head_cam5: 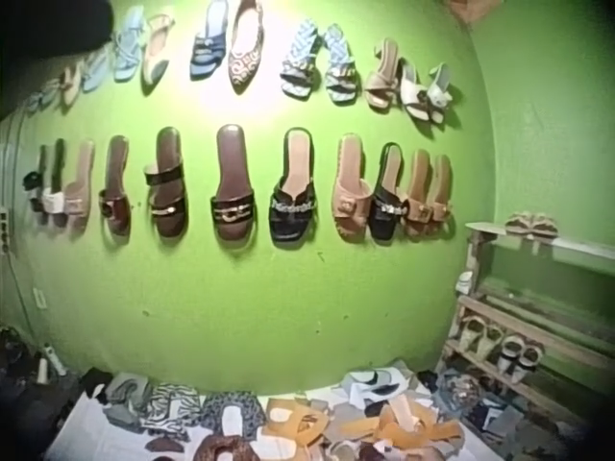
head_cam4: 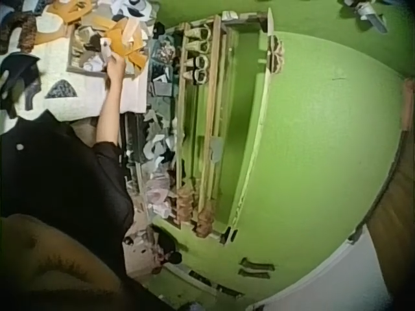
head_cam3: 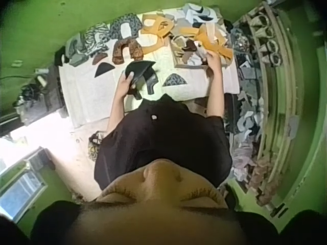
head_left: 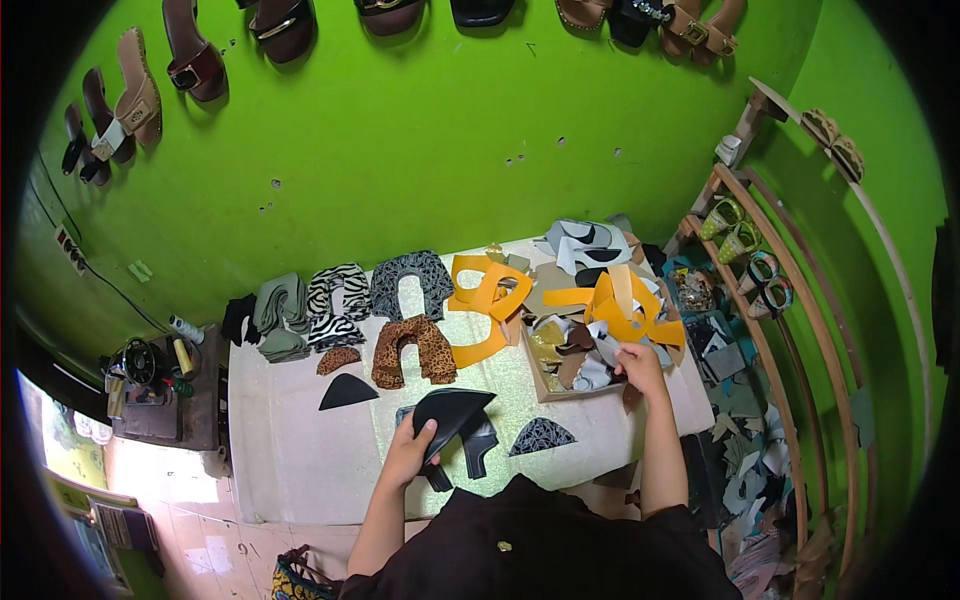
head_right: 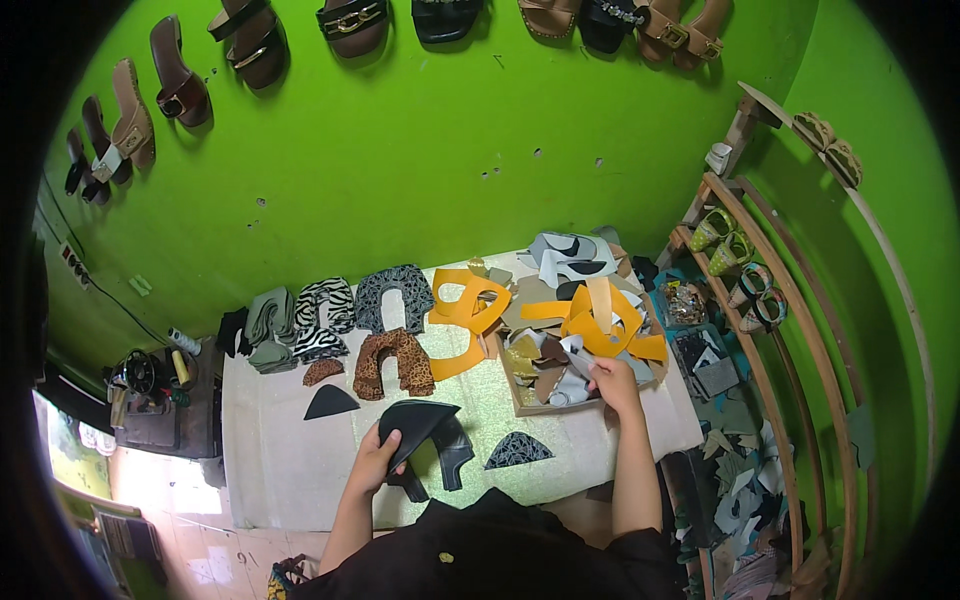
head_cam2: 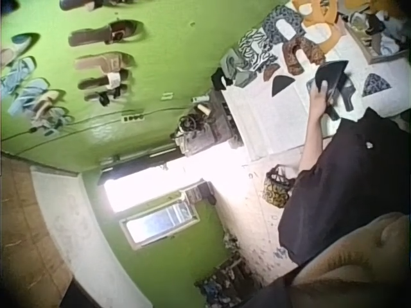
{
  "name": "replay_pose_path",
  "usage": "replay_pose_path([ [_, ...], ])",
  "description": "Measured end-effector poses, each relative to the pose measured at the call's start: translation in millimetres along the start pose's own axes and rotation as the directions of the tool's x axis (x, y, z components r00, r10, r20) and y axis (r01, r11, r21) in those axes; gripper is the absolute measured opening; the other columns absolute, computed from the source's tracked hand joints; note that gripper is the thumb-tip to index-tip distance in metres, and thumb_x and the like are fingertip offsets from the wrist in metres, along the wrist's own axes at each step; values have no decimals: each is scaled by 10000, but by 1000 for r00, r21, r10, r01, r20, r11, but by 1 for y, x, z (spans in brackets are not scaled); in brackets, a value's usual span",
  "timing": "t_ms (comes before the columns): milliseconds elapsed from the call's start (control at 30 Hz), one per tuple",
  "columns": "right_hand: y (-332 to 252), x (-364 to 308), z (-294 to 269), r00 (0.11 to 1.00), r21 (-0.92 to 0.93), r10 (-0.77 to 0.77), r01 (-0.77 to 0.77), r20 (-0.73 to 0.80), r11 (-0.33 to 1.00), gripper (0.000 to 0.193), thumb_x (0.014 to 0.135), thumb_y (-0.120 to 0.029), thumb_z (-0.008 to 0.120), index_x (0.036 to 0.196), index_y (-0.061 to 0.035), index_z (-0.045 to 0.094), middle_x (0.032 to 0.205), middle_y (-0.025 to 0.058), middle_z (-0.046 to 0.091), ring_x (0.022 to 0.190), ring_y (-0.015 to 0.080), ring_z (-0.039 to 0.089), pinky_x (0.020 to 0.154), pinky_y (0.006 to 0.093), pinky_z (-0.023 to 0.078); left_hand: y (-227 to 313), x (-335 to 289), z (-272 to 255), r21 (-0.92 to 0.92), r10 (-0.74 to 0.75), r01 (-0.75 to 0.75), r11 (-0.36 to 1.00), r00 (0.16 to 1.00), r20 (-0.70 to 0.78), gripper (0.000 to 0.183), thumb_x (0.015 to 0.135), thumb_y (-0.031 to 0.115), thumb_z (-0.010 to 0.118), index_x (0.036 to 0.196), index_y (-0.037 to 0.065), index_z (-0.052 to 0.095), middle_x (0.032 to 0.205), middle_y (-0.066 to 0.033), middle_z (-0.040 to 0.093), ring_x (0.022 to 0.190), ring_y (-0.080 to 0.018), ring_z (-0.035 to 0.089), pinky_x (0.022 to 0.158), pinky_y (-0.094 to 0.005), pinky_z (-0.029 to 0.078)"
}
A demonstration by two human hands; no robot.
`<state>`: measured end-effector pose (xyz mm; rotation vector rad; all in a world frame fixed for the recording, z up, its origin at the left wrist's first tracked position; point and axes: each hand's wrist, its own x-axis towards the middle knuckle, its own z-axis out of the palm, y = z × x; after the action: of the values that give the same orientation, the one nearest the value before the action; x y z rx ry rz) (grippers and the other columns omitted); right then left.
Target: The recorder is sorting and matching various cut shoe upper components on a workbench.
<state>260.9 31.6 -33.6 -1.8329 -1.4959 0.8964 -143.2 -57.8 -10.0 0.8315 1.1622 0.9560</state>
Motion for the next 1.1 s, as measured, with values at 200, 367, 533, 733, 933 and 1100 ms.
replay_pose_path([
  [200, -45, -21, -16, 991, 572, 131, -126, 33, 811, 190, 845, -166, 542, 862, 3, 629, 640, 47, 596, 479, 83, 533, 456, 212, 383, -2, 2, -12, -62, 17, -21, 998, 998, -60, 207, 934, 196, 491, 1048, 24, 477, 703, -35, 528, 451, -92, 465, 418, -218, 401],
  [367, -36, -31, -6, 998, 283, 40, -26, -43, 959, 194, 776, -48, 613, 964, -43, 567, 722, 0, 524, 527, 79, 513, 483, 196, 379, -8, -1, -15, -107, 23, -25, 994, 1000, -16, 244, 931, 191, 495, 1096, 14, 475, 715, -37, 533, 448, -95, 469, 413, -217, 399],
  [533, -43, -48, 3, 957, 281, 47, 37, -285, 959, 450, 746, 12, 641, 1135, -61, 427, 742, 65, 537, 596, 137, 524, 570, 275, 439, -11, -12, -28, -110, 7, -9, 994, 1000, -22, 263, 928, 192, 502, 1117, 11, 473, 721, -36, 537, 447, -97, 475, 414, -225, 403],
  [733, -65, -68, 2, 715, -303, -177, -51, -677, 952, 256, 803, -35, 582, 1050, -37, 515, 877, 181, 604, 828, 349, 595, 744, 386, 453, -15, -18, -45, -113, -1, 0, 994, 1000, -10, 262, 927, 195, 498, 1116, 16, 469, 714, -41, 551, 446, -104, 501, 404, -228, 413],
  [933, -59, -63, 37, 744, 151, -138, 307, -654, 940, 251, 866, -22, 511, 1113, -3, 468, 1026, 126, 589, 918, 203, 577, 792, 301, 439, -9, -18, -53, -86, -15, 17, 996, 999, 28, 276, 935, 207, 476, 1138, 20, 464, 744, -53, 574, 474, -110, 542, 410, -221, 429],
  [1100, -83, -88, 100, 984, 642, -79, 163, -157, 749, 329, 860, -19, 528, 1179, 12, 452, 1075, 90, 573, 976, 148, 543, 868, 267, 420, -16, -10, -57, -169, -57, 62, 984, 998, 35, 307, 926, 174, 444, 1184, 9, 472, 879, -88, 604, 667, -134, 605, 566, -235, 480],
])
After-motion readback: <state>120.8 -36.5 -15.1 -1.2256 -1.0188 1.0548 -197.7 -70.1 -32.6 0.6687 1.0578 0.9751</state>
